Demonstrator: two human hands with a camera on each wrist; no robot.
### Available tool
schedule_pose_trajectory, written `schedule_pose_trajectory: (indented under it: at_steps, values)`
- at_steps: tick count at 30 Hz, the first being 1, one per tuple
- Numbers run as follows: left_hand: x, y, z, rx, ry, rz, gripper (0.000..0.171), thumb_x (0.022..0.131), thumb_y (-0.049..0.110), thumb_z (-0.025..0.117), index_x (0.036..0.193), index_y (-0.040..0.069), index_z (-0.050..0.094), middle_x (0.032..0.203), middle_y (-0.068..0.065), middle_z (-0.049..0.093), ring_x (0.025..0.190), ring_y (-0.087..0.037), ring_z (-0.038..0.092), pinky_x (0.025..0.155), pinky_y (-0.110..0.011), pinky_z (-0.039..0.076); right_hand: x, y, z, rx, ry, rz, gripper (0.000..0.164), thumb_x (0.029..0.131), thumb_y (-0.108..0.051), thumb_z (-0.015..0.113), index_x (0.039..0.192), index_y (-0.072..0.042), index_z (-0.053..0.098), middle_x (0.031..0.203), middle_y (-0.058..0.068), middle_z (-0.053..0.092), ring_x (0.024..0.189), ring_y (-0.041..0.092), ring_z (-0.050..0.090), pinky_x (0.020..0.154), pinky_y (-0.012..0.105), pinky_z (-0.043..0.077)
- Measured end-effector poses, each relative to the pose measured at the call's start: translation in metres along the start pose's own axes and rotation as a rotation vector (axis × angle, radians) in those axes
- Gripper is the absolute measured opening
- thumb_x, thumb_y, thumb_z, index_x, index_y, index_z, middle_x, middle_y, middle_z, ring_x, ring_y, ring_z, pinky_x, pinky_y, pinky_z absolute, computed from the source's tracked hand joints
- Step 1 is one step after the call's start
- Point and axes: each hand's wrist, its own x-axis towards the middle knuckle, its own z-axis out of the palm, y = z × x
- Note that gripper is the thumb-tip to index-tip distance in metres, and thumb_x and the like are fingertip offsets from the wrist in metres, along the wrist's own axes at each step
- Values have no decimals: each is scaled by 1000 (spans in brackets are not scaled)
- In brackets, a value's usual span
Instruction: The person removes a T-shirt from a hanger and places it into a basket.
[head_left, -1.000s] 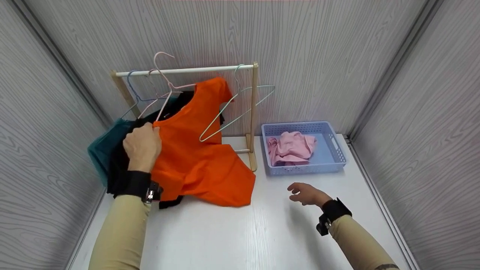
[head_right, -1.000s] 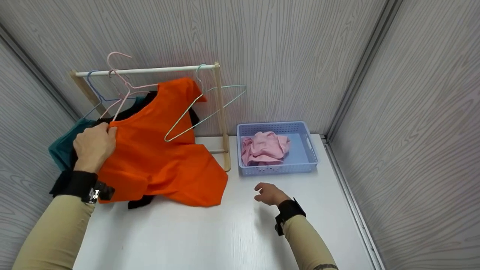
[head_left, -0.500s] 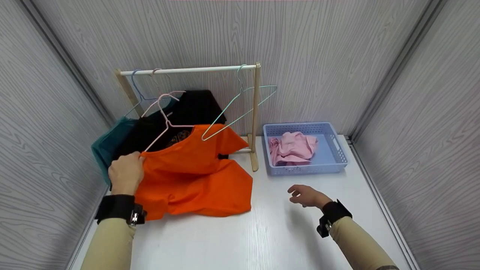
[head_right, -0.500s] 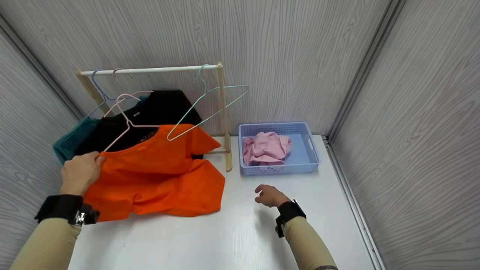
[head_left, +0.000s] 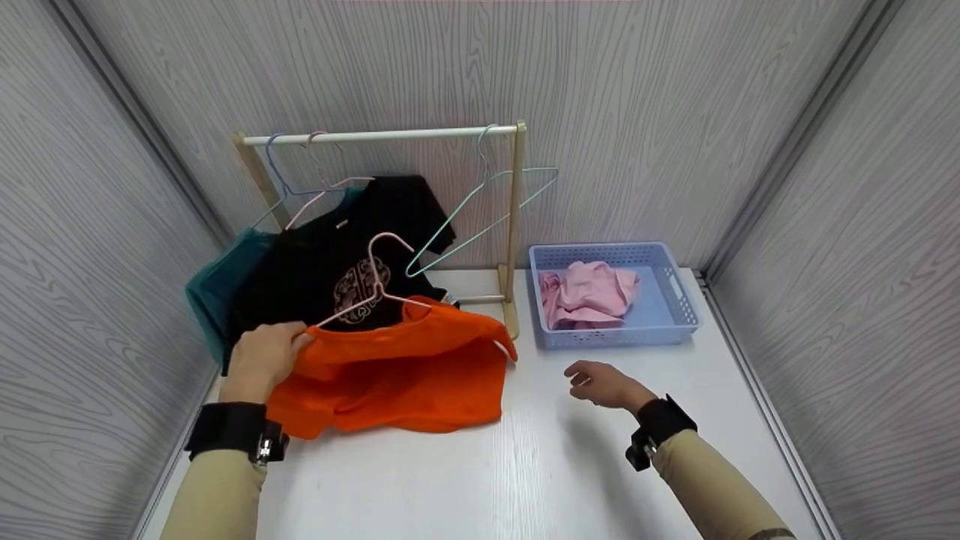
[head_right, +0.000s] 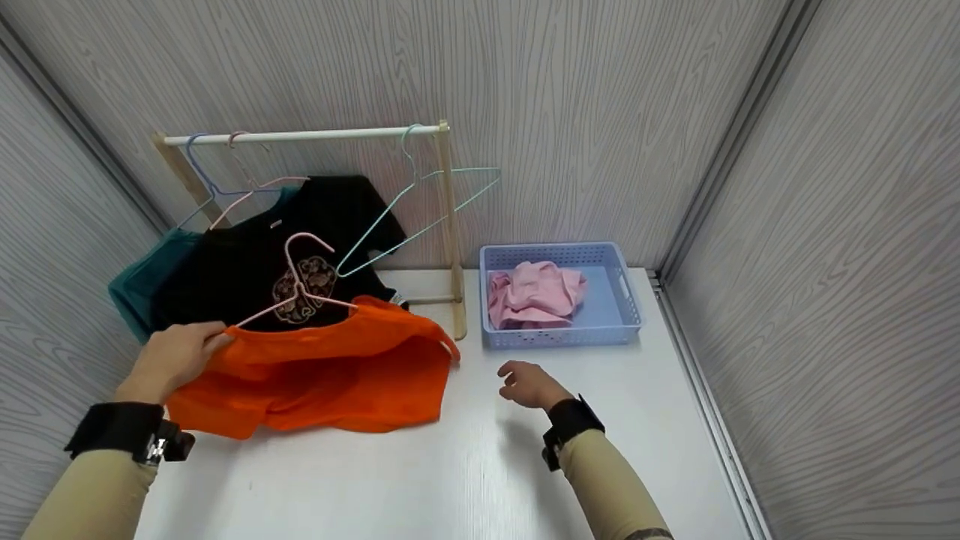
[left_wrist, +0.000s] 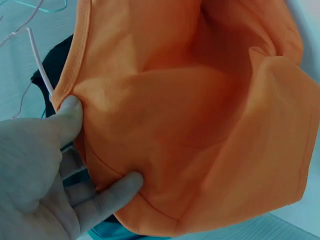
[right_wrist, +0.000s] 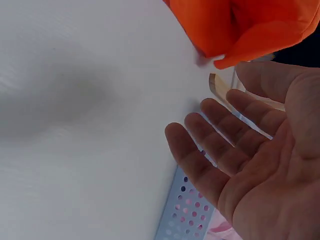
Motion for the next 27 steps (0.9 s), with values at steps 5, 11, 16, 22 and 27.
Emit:
schedule_pose_trajectory:
  at_steps: [5,11,16,22,27]
  values:
    - [9,23,2,-7,34,92,23,102,32,50,90,14,57,67,-4,44,63,-25,48,61,-35,37,6,-21,-2,-26,225,-137,53,89,-10,66,137,2,47,133,24,56,124,42,52,100,55,46]
    - [20,58,5,-35,57,173,25,102,36,48,91,16,59,65,-2,42,60,-21,46,57,-31,36,6,-59,-14,-6,498,-267,70,82,-13,78,143,-10,46,137,12,54,121,29,53,88,45,55]
    - [30,93,8,-88,60,214,23,101,37,49,92,19,61,66,-1,44,63,-20,47,59,-30,37,-7,-83,-23,-127,707,-344,48,83,-15,77,128,-8,62,121,9,67,111,28,61,100,43,48]
    - [45,132,9,-69,97,301,25,102,38,47,91,19,60,70,-3,52,66,-22,52,62,-33,39,-23,-95,-38,-178,875,-311,36,88,-26,72,120,-11,68,112,6,72,105,26,65,96,41,51]
    - [51,158,10,-62,79,331,26,101,39,48,96,19,64,74,-4,57,70,-23,54,65,-35,41,-34,-90,-53,-143,932,-273,21,91,-25,68,108,-14,74,100,4,75,91,23,70,82,39,55]
